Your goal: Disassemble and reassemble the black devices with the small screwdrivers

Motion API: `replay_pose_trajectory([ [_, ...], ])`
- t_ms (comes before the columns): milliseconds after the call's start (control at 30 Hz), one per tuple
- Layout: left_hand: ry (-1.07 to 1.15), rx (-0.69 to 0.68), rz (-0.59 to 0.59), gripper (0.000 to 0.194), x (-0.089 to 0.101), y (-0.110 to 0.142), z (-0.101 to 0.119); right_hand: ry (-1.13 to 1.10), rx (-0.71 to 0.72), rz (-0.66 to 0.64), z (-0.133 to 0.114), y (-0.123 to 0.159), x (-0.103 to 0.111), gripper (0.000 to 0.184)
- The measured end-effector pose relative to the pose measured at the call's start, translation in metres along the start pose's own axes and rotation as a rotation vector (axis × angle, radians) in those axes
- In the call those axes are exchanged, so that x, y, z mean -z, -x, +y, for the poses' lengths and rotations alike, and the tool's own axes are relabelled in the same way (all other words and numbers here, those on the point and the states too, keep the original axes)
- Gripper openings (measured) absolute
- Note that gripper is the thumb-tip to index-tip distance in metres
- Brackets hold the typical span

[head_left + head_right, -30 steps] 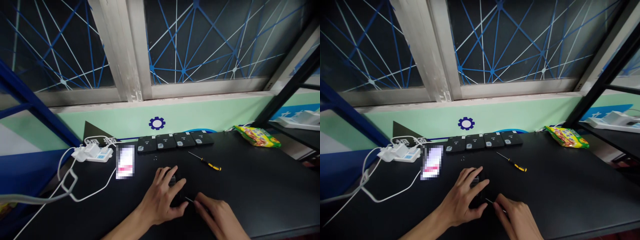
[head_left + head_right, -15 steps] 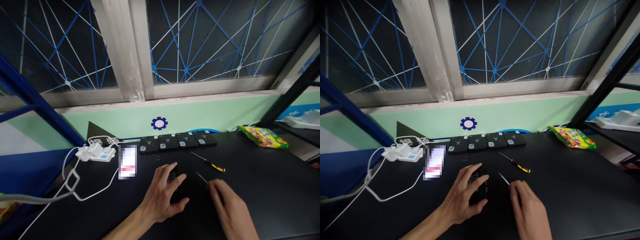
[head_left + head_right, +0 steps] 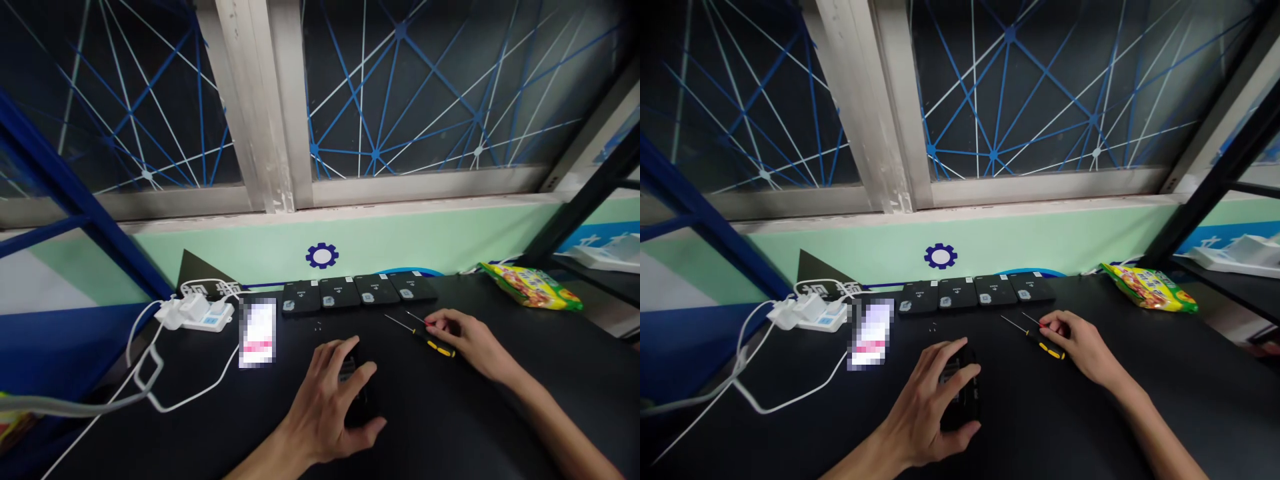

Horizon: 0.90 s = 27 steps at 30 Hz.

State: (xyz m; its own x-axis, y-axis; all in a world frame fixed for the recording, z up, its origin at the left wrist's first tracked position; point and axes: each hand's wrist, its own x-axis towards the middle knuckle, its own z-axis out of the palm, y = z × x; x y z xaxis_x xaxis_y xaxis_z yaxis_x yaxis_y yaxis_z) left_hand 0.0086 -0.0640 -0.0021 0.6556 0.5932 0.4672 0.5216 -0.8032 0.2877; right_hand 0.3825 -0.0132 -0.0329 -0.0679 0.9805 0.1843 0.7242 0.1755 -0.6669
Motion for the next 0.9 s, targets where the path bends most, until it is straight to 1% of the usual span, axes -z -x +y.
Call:
replay_pose_trajectory([
  [33,-0.001,-0.001,0.005,0.063,0.0,0.0,0.0,0.021,0.01,0.023,-0.002,0.001,0.0,0.047],
  [100,-0.014,-0.007,0.018,0.063,-0.001,0.0,0.0,0.137,0.068,0.106,-0.016,0.004,0.0,0.044],
  [167,-0.042,-0.025,0.03,0.06,-0.002,0.0,0.0,0.328,0.159,0.184,-0.041,0.007,0.0,0.038],
  [200,-0.056,-0.04,0.04,0.059,-0.001,0.0,-0.001,0.426,0.209,0.196,-0.056,0.007,-0.003,0.035],
  [233,-0.068,-0.063,0.061,0.06,-0.001,0.0,-0.001,0.512,0.264,0.173,-0.073,0.006,-0.007,0.032],
  [267,-0.076,-0.091,0.098,0.061,0.0,0.0,-0.001,0.586,0.321,0.115,-0.09,0.004,-0.012,0.028],
  [300,-0.079,-0.127,0.156,0.064,0.002,0.001,0.0,0.649,0.358,0.045,-0.107,0.002,-0.019,0.023],
  [367,-0.108,-0.208,0.309,0.066,0.008,0.001,0.002,0.719,0.379,-0.061,-0.141,-0.006,-0.033,0.015],
  [400,-0.138,-0.234,0.383,0.067,0.011,0.001,0.003,0.72,0.382,-0.108,-0.157,-0.01,-0.039,0.016],
  [467,-0.21,-0.226,0.502,0.069,0.016,-0.001,0.004,0.593,0.384,-0.173,-0.183,-0.015,-0.049,0.014],
  [500,-0.238,-0.202,0.539,0.073,0.018,-0.002,0.004,0.454,0.377,-0.205,-0.193,-0.016,-0.052,0.016],
  [533,-0.252,-0.162,0.563,0.078,0.019,-0.004,0.003,0.256,0.367,-0.232,-0.2,-0.015,-0.055,0.026],
  [600,-0.233,-0.128,0.551,0.092,0.019,-0.007,-0.002,-0.185,0.3,-0.24,-0.209,-0.009,-0.061,0.052],
  [633,-0.209,-0.122,0.522,0.098,0.017,-0.008,-0.005,-0.379,0.259,-0.247,-0.21,-0.005,-0.064,0.059],
  [667,-0.189,-0.119,0.484,0.101,0.016,-0.008,-0.009,-0.538,0.225,-0.272,-0.209,-0.002,-0.068,0.06],
  [700,-0.166,-0.115,0.445,0.103,0.015,-0.008,-0.013,-0.653,0.188,-0.307,-0.207,0.002,-0.073,0.055],
  [767,-0.116,-0.102,0.389,0.105,0.015,-0.007,-0.018,-0.797,0.13,-0.369,-0.201,0.006,-0.082,0.041],
  [800,-0.084,-0.102,0.381,0.106,0.017,-0.006,-0.019,-0.831,0.112,-0.394,-0.197,0.007,-0.087,0.038],
  [867,-0.052,-0.117,0.411,0.104,0.02,-0.006,-0.014,-0.82,0.08,-0.386,-0.189,0.006,-0.093,0.037],
  [900,-0.067,-0.143,0.439,0.1,0.021,-0.006,-0.009,-0.769,0.087,-0.356,-0.187,0.006,-0.095,0.036],
])
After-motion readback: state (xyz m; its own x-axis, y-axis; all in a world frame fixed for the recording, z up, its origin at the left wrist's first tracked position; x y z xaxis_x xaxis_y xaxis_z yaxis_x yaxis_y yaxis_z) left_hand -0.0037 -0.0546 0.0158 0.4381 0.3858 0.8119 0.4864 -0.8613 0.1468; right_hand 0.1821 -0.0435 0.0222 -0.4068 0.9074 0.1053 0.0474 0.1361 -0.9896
